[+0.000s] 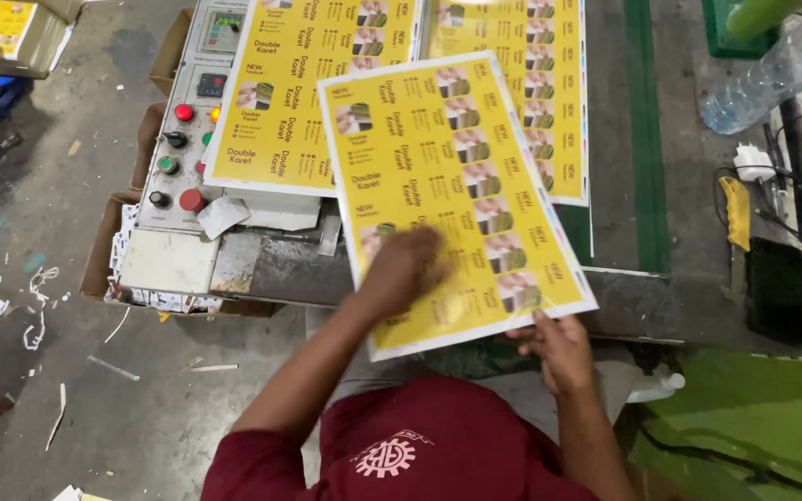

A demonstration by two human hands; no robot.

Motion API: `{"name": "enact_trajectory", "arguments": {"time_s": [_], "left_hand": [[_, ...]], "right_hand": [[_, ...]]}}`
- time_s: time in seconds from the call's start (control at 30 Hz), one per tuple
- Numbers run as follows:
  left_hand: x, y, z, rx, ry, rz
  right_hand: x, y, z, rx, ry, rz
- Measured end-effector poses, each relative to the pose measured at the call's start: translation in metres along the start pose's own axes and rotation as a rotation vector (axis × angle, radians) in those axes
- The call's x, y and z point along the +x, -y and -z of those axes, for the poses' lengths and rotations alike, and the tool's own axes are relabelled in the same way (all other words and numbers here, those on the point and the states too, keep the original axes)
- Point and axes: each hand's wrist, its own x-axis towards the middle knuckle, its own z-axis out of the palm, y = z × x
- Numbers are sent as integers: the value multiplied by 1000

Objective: The person sorts yellow printed sheets on a workbench, picking them up from a pile and placing them onto a separate stack. The person handles the sheets by hand, aligning them as they are moved.

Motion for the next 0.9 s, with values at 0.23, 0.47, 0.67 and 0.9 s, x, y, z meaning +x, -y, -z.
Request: {"name": "enact_trajectory", "arguments": {"time_s": [0.23,0.47,0.67,0.9], "left_hand": [[-2,98,40,460,-228,315],[-33,107,34,694,-88,378],[-39,77,72,522,-430,305],[-27,13,93,303,-591,342]], "right_hand": [[-33,32,24,-102,-136,69],[-54,35,54,-110,-219,58],[-59,32,63,-112,-243,31],[-50,30,45,-101,-204,-3]]}}
